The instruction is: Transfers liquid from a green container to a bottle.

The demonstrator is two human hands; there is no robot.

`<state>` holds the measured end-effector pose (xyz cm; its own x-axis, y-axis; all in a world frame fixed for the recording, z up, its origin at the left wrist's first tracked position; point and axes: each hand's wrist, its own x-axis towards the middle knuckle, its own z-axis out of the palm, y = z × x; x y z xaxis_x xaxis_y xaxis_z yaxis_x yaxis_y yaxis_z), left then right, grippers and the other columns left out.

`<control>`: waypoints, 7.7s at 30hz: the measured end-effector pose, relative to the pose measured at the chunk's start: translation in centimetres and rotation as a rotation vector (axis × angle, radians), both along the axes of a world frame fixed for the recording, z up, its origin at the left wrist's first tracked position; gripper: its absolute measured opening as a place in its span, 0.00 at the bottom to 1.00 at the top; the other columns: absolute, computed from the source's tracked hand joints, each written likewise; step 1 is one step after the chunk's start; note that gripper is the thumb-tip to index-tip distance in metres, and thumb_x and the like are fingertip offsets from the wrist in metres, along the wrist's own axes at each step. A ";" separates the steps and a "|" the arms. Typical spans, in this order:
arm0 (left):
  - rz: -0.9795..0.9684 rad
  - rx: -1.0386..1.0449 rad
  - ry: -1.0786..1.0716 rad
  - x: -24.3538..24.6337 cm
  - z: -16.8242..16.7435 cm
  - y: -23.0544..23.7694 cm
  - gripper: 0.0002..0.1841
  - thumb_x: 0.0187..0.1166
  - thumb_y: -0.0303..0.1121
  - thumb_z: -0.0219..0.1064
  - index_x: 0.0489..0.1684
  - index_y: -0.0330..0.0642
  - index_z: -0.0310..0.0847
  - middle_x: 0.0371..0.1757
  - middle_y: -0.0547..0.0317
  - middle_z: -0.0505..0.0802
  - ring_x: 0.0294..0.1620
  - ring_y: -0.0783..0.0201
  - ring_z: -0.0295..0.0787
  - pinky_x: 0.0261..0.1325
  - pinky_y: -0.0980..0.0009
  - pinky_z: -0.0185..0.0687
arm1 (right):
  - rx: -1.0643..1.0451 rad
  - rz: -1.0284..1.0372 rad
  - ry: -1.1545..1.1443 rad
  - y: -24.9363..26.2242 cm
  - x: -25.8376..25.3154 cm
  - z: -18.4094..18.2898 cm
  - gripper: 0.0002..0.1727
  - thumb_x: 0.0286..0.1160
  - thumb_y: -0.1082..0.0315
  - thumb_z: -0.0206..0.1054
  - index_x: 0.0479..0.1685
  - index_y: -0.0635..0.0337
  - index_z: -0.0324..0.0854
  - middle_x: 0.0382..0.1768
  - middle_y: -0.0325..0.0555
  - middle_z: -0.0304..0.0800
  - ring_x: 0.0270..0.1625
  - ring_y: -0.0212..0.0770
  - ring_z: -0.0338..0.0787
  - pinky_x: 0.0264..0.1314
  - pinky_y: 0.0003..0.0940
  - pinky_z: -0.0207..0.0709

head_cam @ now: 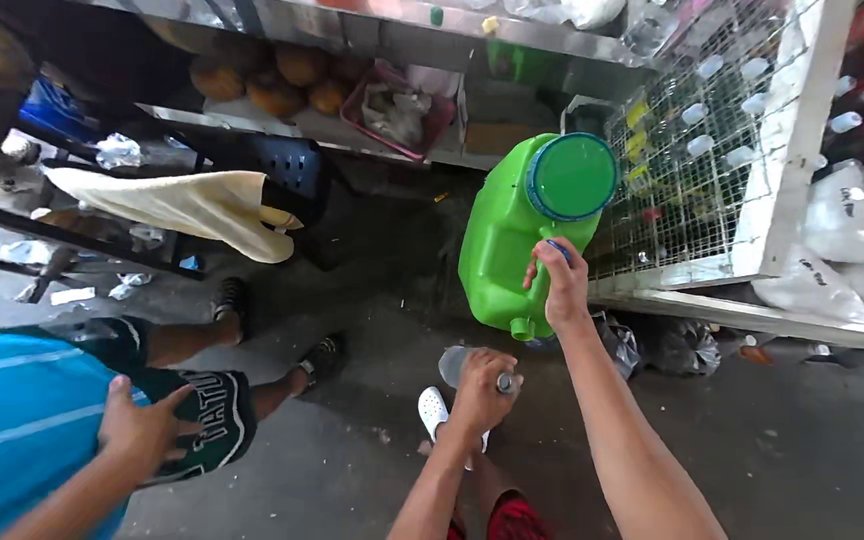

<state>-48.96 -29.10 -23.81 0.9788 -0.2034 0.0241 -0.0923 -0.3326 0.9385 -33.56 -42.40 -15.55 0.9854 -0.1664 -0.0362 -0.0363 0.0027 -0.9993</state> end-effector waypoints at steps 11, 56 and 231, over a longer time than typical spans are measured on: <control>0.180 0.011 0.187 0.0 -2.2 -1.5 0.16 0.68 0.45 0.80 0.38 0.40 0.94 0.40 0.55 0.97 0.51 0.59 0.93 0.75 0.52 0.74 | 0.003 -0.026 -0.162 2.4 -4.8 -2.3 0.11 0.76 0.51 0.70 0.41 0.47 0.82 0.22 0.31 0.83 0.20 0.32 0.84 0.25 0.31 0.85; -0.269 0.141 0.357 -2.7 -5.7 5.3 0.22 0.78 0.50 0.72 0.52 0.39 0.90 0.49 0.48 0.95 0.57 0.51 0.91 0.73 0.44 0.75 | -0.242 -0.095 -0.289 7.0 -13.1 -6.6 0.14 0.80 0.48 0.66 0.49 0.47 0.77 0.31 0.30 0.82 0.24 0.31 0.86 0.25 0.29 0.86; -0.199 0.176 0.310 -10.8 -16.2 7.4 0.15 0.72 0.42 0.79 0.40 0.38 0.91 0.37 0.49 0.95 0.46 0.50 0.92 0.70 0.44 0.77 | -0.317 0.025 -0.488 9.9 -23.8 -16.4 0.16 0.78 0.47 0.68 0.59 0.38 0.79 0.47 0.27 0.85 0.41 0.31 0.89 0.42 0.33 0.89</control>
<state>-59.71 -21.70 -40.03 0.8753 -0.3645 -0.3178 0.1069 -0.4952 0.8622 -57.38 -32.54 -31.96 0.8795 -0.0713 0.4705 0.4322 -0.2941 -0.8525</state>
